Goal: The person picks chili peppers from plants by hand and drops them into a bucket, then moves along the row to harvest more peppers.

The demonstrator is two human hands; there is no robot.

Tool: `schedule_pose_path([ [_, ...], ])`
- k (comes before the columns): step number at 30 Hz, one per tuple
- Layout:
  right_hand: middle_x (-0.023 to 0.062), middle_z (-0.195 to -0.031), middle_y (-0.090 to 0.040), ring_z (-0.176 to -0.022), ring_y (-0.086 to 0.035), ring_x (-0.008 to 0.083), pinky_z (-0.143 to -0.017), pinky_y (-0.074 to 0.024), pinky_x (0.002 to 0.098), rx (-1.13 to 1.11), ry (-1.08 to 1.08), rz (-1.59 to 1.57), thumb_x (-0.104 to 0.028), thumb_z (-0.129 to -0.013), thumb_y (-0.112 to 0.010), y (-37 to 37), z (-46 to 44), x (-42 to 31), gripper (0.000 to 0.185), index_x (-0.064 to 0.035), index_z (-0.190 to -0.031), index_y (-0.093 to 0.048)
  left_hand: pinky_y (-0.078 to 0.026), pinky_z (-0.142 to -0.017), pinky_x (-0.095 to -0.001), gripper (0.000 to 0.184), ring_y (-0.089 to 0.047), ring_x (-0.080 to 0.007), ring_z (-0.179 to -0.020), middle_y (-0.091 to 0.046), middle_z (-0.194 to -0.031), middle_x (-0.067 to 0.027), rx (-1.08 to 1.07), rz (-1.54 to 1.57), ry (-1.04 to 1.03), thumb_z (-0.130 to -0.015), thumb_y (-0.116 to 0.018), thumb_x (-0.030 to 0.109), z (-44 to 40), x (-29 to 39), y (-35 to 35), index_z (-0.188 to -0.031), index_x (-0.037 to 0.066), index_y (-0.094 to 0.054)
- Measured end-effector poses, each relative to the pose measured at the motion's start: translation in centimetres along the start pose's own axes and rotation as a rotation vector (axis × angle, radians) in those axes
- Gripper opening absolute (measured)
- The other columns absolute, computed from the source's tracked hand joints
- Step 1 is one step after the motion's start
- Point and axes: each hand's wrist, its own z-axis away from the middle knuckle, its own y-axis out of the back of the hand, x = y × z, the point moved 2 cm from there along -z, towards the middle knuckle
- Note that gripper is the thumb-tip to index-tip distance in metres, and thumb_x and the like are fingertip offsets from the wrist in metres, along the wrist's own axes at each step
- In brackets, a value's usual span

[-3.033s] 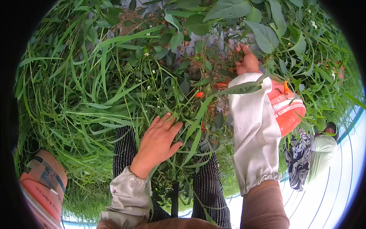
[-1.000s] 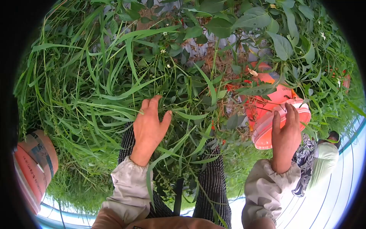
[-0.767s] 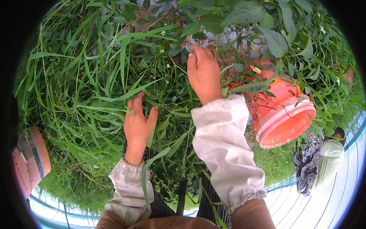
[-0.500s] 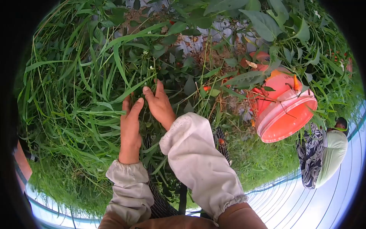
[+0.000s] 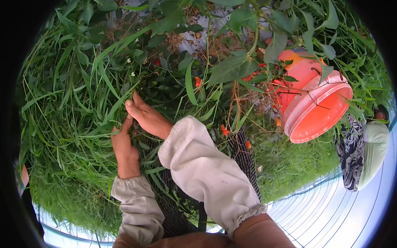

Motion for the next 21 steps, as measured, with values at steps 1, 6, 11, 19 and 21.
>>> schedule_pose_path([
  [1, 0.0198, -0.143, -0.040, -0.130, -0.043, 0.0280, -0.106, -0.0336, 0.0377, -0.005, 0.019, -0.138, -0.061, -0.096, -0.034, 0.8, -0.2, 0.0, 0.080, -0.0008, -0.148, -0.023, -0.038, -0.056, -0.0235, 0.019, -0.054, -0.0098, -0.070, -0.063, -0.085, -0.0002, -0.002, -0.006, -0.006, -0.084, -0.070, 0.009, -0.2, 0.4, -0.1, -0.101, 0.004, -0.063],
  [6, 0.0113, -0.093, -0.064, -0.080, -0.061, 0.0180, -0.072, -0.0526, 0.0302, 0.843, -0.102, -0.263, -0.008, -0.089, -0.052, 8.8, -5.0, 6.4, 0.018, 0.0032, -0.101, -0.061, -0.037, -0.055, -0.0239, 0.015, -0.054, -0.0117, -0.068, -0.061, -0.082, -0.0029, 0.058, 0.158, 0.074, -0.085, -0.069, 0.008, -1.2, 1.2, -0.3, -0.096, 0.005, -0.061],
  [11, 0.0173, -0.102, -0.064, -0.092, -0.061, 0.0304, -0.081, -0.0504, 0.0372, 0.773, 0.141, 0.480, -0.005, -0.077, -0.065, 8.8, -8.5, 5.5, 0.032, 0.0023, -0.108, -0.060, -0.036, -0.056, -0.0241, 0.013, -0.053, -0.0122, -0.067, -0.060, -0.080, -0.0028, 0.026, 0.163, 0.076, -0.085, -0.068, 0.008, -1.8, 1.9, -1.0, -0.096, 0.005, -0.061],
  [19, 0.0182, -0.112, -0.058, -0.096, -0.062, 0.0373, -0.082, -0.0520, 0.0475, 0.509, -0.029, 1.210, -0.024, -0.076, -0.065, 7.5, -7.2, 1.6, 0.036, -0.0036, -0.106, -0.065, -0.035, -0.057, -0.0242, 0.011, -0.051, -0.0119, -0.067, -0.058, -0.076, -0.0014, -0.031, 0.119, 0.085, -0.087, -0.066, 0.011, -1.7, 2.9, -1.9, -0.095, 0.006, -0.060],
  [21, 0.0220, -0.108, -0.059, -0.090, -0.062, 0.0394, -0.081, -0.0506, 0.0493, 0.481, -0.007, 1.118, -0.031, -0.078, -0.060, 7.5, -5.2, 1.2, 0.038, -0.0053, -0.106, -0.066, -0.036, -0.058, -0.0252, 0.012, -0.051, -0.0121, -0.066, -0.058, -0.076, -0.0018, -0.035, 0.130, 0.090, -0.088, -0.066, 0.011, -1.8, 2.8, -1.8, -0.097, 0.006, -0.061],
])
